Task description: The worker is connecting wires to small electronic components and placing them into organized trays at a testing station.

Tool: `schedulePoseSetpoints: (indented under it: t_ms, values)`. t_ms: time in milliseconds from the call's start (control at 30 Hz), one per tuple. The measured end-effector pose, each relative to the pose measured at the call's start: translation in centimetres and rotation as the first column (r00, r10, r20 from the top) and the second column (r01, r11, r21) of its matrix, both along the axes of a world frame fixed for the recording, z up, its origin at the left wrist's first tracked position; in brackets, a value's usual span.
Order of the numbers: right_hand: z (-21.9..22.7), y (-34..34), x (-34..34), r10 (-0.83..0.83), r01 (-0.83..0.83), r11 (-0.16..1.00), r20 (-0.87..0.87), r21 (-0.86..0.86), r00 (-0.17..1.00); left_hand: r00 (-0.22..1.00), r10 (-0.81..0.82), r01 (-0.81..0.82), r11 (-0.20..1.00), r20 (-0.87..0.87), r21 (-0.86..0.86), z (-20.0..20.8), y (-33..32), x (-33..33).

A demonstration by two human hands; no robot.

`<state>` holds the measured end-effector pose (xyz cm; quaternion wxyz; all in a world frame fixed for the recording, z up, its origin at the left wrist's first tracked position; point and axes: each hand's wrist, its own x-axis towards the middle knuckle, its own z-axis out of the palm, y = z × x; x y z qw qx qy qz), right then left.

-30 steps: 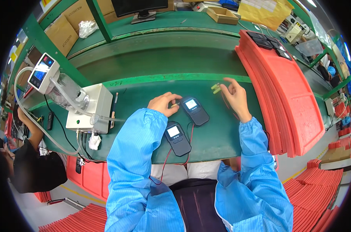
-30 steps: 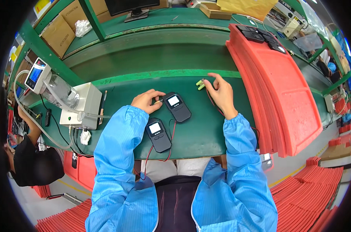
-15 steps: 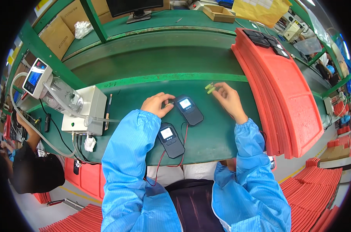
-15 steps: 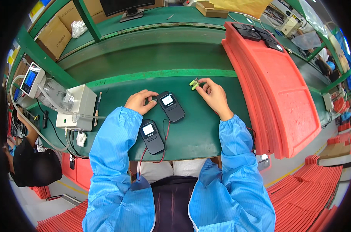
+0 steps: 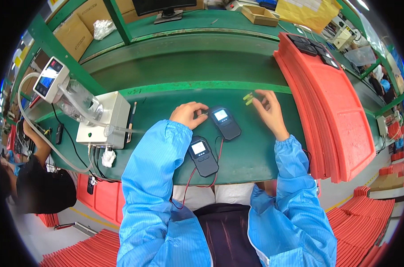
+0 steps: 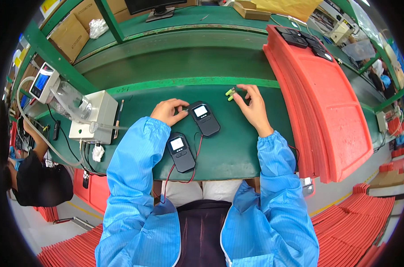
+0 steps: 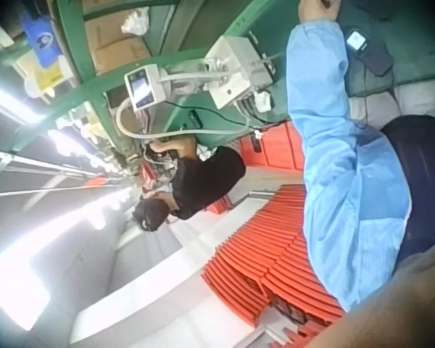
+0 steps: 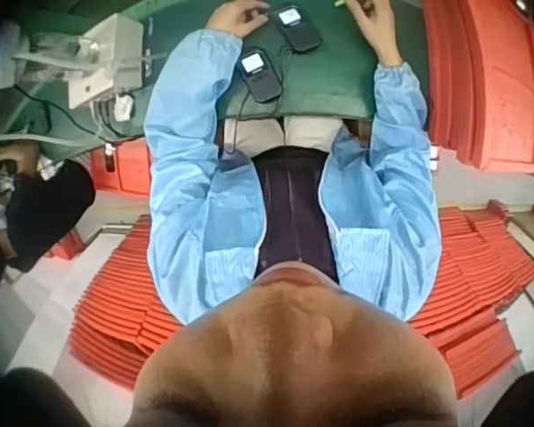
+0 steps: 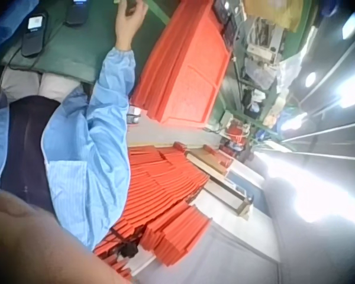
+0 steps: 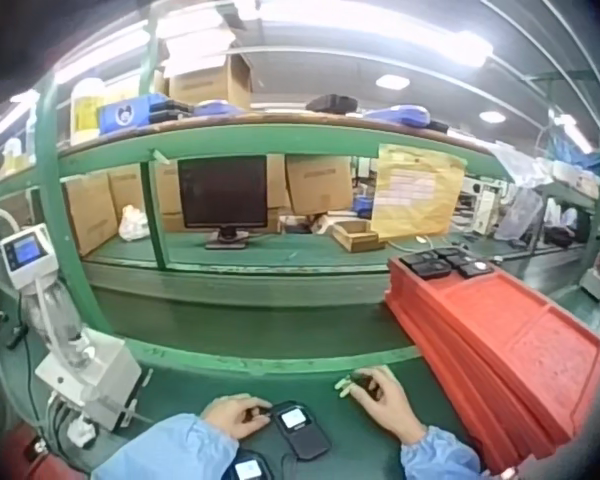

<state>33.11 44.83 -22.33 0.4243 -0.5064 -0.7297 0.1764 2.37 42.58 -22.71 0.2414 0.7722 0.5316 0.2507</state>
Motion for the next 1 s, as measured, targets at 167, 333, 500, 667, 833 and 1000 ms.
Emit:
schedulePoseSetpoints:
  t_ms: [167,333,500,667,833,1000]
  values:
    - [0.9,-1.2,-1.5,0.099,-0.093,0.991,-0.061,0.101,0.993,0.992,0.13,-0.13,0.991,0.005,0.021,-1.0,-0.3,0.0]
    - [3.5,-4.8,-4.1,0.468,-0.486,0.859,0.137,0.163,0.873,0.988,0.153,-0.155,0.98,0.022,0.121,-0.7,-0.4,0.5]
    - [5.1,-8.5,-8.0,0.734,-0.763,0.646,0.272,0.003,0.622,0.98,0.195,-0.188,0.974,-0.043,0.129,0.2,-0.8,0.7]
    - [3.8,-9.8,-8.9,0.78,-0.831,0.556,0.334,0.019,0.529,0.983,0.18,-0.178,0.979,-0.015,0.096,0.7,-0.8,1.2]
    - [2.7,-8.8,-9.4,0.731,-0.822,0.558,0.403,0.113,0.552,0.988,0.156,-0.157,0.986,0.014,0.064,1.0,-0.5,0.6]
    - [2.1,-8.5,-9.3,0.727,-0.806,0.577,0.365,0.134,0.582,0.991,0.128,-0.13,0.988,0.028,0.081,0.5,-0.4,0.6]
